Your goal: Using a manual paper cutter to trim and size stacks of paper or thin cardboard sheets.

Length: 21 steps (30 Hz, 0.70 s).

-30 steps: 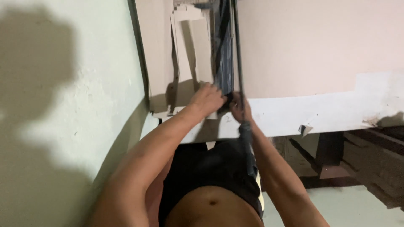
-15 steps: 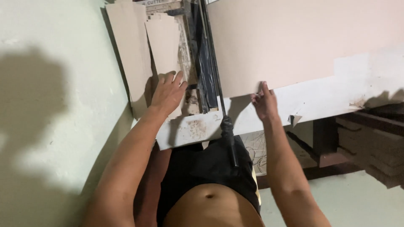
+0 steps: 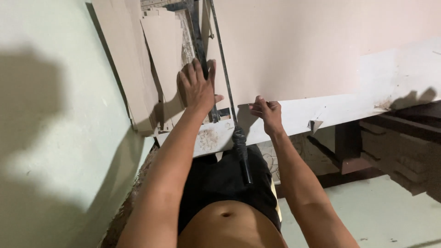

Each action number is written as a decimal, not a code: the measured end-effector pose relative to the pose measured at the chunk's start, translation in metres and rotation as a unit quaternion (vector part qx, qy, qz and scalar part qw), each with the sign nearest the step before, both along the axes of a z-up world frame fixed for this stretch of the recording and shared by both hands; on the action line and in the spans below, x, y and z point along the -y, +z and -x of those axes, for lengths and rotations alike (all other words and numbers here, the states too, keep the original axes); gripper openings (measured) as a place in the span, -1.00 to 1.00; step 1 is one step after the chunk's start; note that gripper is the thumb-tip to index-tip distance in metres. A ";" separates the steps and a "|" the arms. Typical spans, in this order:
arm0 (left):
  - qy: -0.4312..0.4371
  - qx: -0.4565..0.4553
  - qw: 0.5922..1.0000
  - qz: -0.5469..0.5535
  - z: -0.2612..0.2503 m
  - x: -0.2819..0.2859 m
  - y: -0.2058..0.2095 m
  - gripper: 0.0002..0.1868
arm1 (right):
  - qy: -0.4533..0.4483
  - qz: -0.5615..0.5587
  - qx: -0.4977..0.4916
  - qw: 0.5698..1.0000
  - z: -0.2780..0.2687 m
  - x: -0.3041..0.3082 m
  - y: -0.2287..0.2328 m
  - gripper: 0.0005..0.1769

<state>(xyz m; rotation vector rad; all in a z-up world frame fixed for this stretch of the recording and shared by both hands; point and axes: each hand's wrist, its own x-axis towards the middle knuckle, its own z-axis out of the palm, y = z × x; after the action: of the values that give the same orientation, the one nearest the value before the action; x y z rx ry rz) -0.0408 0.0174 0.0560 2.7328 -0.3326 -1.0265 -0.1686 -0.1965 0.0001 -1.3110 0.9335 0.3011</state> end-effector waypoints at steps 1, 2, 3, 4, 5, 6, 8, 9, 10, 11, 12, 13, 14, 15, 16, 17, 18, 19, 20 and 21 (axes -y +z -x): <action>0.003 -0.016 1.000 -0.025 -0.004 0.006 -0.002 0.11 | 0.008 0.011 -0.015 1.000 -0.001 0.002 -0.002 -0.64; 0.005 -0.035 0.998 -0.051 -0.005 0.009 -0.003 0.20 | 0.015 0.019 -0.032 0.999 0.002 0.001 -0.004 -0.65; 0.006 -0.040 0.998 -0.052 -0.005 0.010 -0.009 0.20 | 0.017 0.019 -0.037 0.999 -0.001 0.005 0.002 -0.65; 0.004 -0.042 0.997 -0.071 -0.005 0.011 -0.015 0.19 | 0.142 0.083 -0.099 0.981 -0.003 0.010 0.008 -0.65; 0.003 -0.044 0.995 -0.091 -0.005 0.013 -0.020 0.19 | 0.264 0.144 -0.158 0.940 -0.006 0.016 0.015 -0.64; 0.000 -0.045 0.995 -0.089 -0.004 0.014 -0.014 0.19 | 0.261 0.146 -0.160 0.941 -0.004 0.005 0.043 -0.64; -0.006 -0.054 0.995 -0.087 -0.008 0.015 -0.002 0.23 | 0.382 0.258 -0.103 0.882 -0.006 -0.017 0.097 -0.33; -0.007 -0.051 0.995 -0.086 -0.011 0.015 -0.011 0.23 | 0.380 0.260 -0.101 0.882 -0.022 -0.037 0.146 -0.33; -0.011 -0.047 0.994 -0.097 -0.008 0.014 -0.019 0.23 | 0.428 0.252 -0.116 0.860 -0.026 -0.060 0.197 -0.21; -0.015 -0.042 0.993 -0.108 -0.004 0.013 -0.028 0.24 | 0.475 0.243 -0.130 0.836 -0.023 -0.084 0.248 0.17; -0.017 -0.039 0.993 -0.107 -0.005 0.013 -0.027 0.24 | 0.472 0.245 -0.129 0.837 -0.003 -0.091 0.215 0.17; -0.011 -0.038 0.994 -0.099 -0.005 0.014 -0.025 0.25 | 0.521 0.299 -0.135 0.788 0.017 -0.098 0.183 0.05; -0.004 -0.039 0.995 -0.094 -0.005 0.013 -0.022 0.26 | 0.567 0.349 -0.138 0.733 0.036 -0.107 0.151 -0.06; -0.005 -0.037 0.995 -0.095 -0.003 0.010 -0.021 0.26 | 0.566 0.349 -0.137 0.734 0.057 -0.104 0.101 -0.06; -0.006 -0.048 0.995 -0.086 -0.006 0.011 -0.020 0.27 | 0.558 0.394 -0.094 0.724 0.075 -0.099 0.051 -0.05; -0.007 -0.060 0.995 -0.078 -0.009 0.012 -0.020 0.29 | 0.548 0.437 -0.052 0.711 0.094 -0.094 0.004 -0.04; -0.009 -0.062 0.995 -0.080 -0.006 0.009 -0.020 0.29 | 0.548 0.435 -0.053 0.713 0.091 -0.094 0.015 -0.04; -0.011 -0.064 0.995 -0.076 -0.003 0.006 -0.020 0.30 | 0.529 0.353 -0.073 0.768 0.088 -0.093 0.026 -0.05; -0.010 -0.060 0.996 -0.069 -0.006 0.007 -0.018 0.31 | 0.504 0.274 -0.088 0.814 0.079 -0.086 0.036 -0.06; -0.010 -0.055 0.996 -0.069 -0.006 0.008 -0.010 0.31 | 0.503 0.277 -0.085 0.814 0.063 -0.084 0.080 -0.06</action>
<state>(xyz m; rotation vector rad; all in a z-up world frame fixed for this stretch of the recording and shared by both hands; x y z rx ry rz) -0.0344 0.0094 0.0465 2.7827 -0.2821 -1.2441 -0.2312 -0.1122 0.0798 -2.3009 0.3749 1.0332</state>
